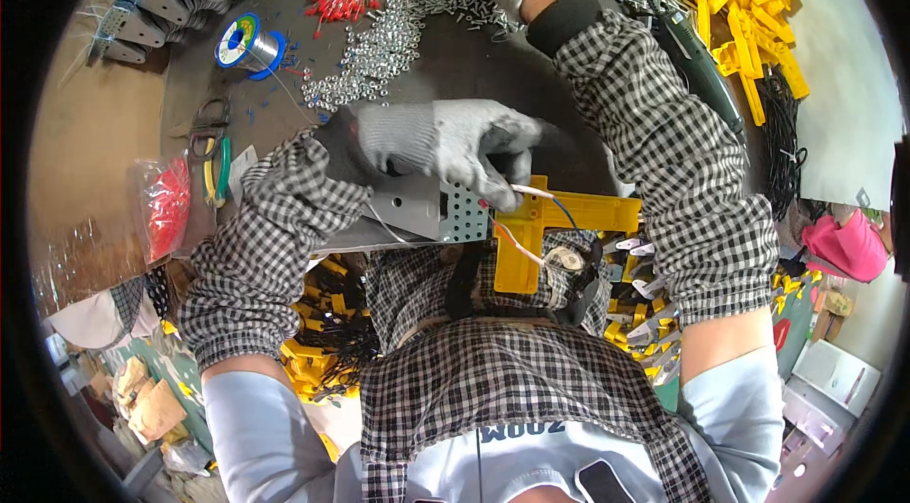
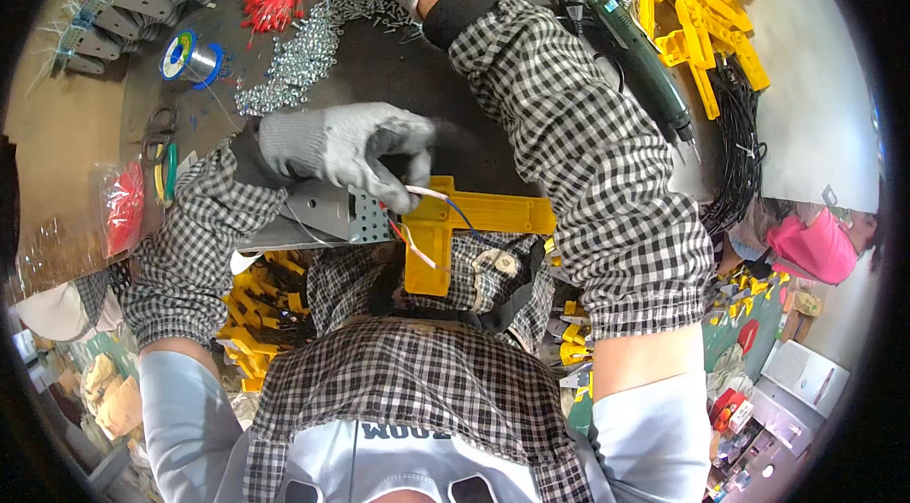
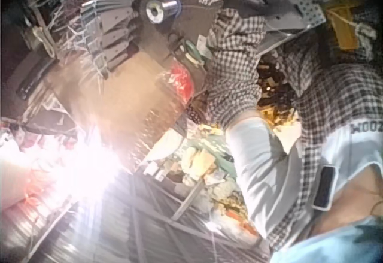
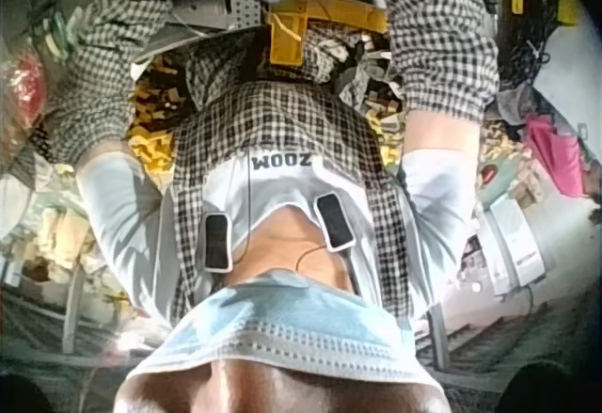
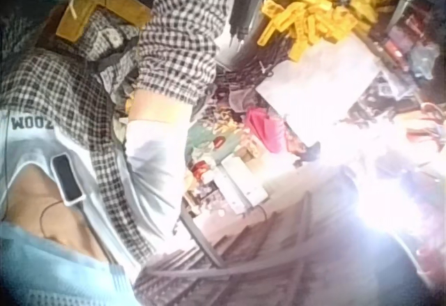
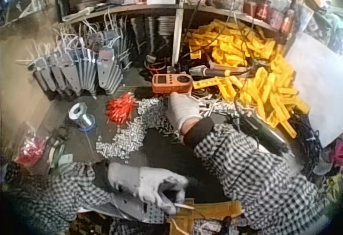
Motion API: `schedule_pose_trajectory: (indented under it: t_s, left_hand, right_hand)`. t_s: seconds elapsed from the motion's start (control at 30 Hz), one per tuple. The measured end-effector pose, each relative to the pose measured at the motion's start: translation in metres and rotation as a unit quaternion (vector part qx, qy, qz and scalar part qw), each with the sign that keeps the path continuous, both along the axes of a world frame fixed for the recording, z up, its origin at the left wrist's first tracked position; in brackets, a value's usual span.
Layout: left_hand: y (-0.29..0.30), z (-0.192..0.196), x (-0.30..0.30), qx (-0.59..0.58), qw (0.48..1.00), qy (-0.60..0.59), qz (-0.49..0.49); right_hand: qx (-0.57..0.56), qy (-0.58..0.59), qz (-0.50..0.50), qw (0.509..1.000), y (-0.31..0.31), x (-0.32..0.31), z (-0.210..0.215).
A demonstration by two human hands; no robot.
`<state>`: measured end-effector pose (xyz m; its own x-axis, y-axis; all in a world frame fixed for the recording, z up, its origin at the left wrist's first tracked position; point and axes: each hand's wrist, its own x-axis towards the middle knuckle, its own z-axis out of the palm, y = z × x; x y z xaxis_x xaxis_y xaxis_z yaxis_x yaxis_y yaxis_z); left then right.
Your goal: The person assembles a yellow plastic enclosure by inserting internal wiring and a metal bracket, then driving small screws with an electric screwdriver, cutting wires with scissors, and soldering connections with a soldering iron. Heat shrink tubing is also used in the assembly process.
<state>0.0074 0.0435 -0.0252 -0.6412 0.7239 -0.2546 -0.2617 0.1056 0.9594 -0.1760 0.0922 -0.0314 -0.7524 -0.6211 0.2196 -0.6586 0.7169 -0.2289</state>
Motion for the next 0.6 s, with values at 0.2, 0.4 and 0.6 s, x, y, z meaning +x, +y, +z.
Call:
schedule_pose_trajectory:
  t_s: [0.2,0.4,0.6]
  left_hand:
    - [-0.009,-0.020,0.003,0.051,0.998,-0.023,-0.037]
    - [0.043,-0.001,0.001,-0.207,0.874,0.440,-0.005]
    - [0.079,0.010,0.021,-0.336,0.841,0.407,0.123]
  right_hand:
    - [-0.322,-0.460,0.126,0.818,0.046,0.036,0.053]
    - [-0.528,-0.602,0.144,0.582,0.179,0.099,0.088]
    - [-0.625,-0.522,0.115,0.569,0.216,0.155,0.085]
